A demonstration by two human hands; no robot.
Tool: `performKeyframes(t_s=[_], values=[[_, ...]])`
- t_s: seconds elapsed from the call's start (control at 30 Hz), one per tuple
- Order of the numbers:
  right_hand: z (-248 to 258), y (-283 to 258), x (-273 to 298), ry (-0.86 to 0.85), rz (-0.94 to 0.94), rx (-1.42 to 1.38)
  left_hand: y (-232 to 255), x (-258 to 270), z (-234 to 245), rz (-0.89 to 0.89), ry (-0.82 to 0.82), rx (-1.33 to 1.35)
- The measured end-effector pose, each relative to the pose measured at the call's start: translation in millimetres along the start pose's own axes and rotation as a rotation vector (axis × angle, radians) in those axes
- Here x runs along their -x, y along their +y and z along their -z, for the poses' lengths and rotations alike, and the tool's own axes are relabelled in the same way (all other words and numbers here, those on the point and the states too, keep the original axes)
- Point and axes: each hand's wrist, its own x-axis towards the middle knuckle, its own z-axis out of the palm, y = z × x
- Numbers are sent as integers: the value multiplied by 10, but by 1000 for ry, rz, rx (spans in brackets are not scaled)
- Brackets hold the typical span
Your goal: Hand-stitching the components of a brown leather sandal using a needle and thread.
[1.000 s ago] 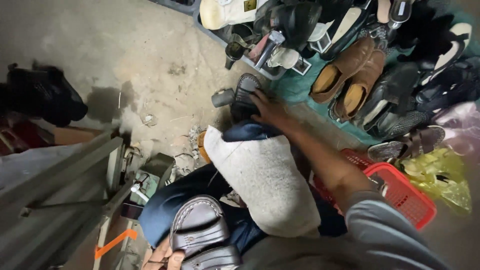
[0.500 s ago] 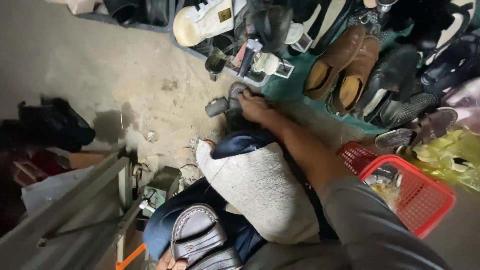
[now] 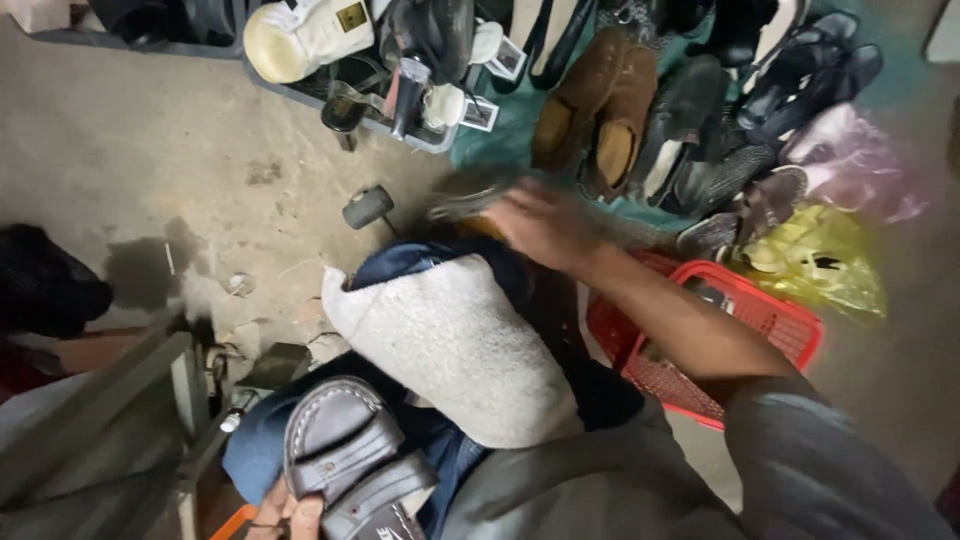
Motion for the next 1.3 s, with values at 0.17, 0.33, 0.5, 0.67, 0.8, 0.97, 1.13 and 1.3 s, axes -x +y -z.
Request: performKeyframes(t_s=[0.17,0.33,0.5,0.67,0.8,0.97,1.13,1.3], values=[[814,237,670,-205,-265,157,600,48,-406,0,190,130],[1283,-91,426,-238,-653,-259,1142,73,-657,-163,134,155],[1652,-1114,-403,-216,-476,-885,1260,273,-987,-197,70,488],[1819,-1726,-722,-421,-6,-1385,1683,538,-1214,-344,44,483],[1780,-1662,-519,-596,-68,-1311,1726,555,-1236,-367,23,559],[1789,-1558,-351,-536,-244,-1128,1890,395,-1377,-372,15,454],[1626,-1464,-322,-478,-642,-912,2171,346,-1300,-361,273,-122],[1559,-1402,-332,-372,-626,-1011,2166,414,-1194,-475,213,-73]])
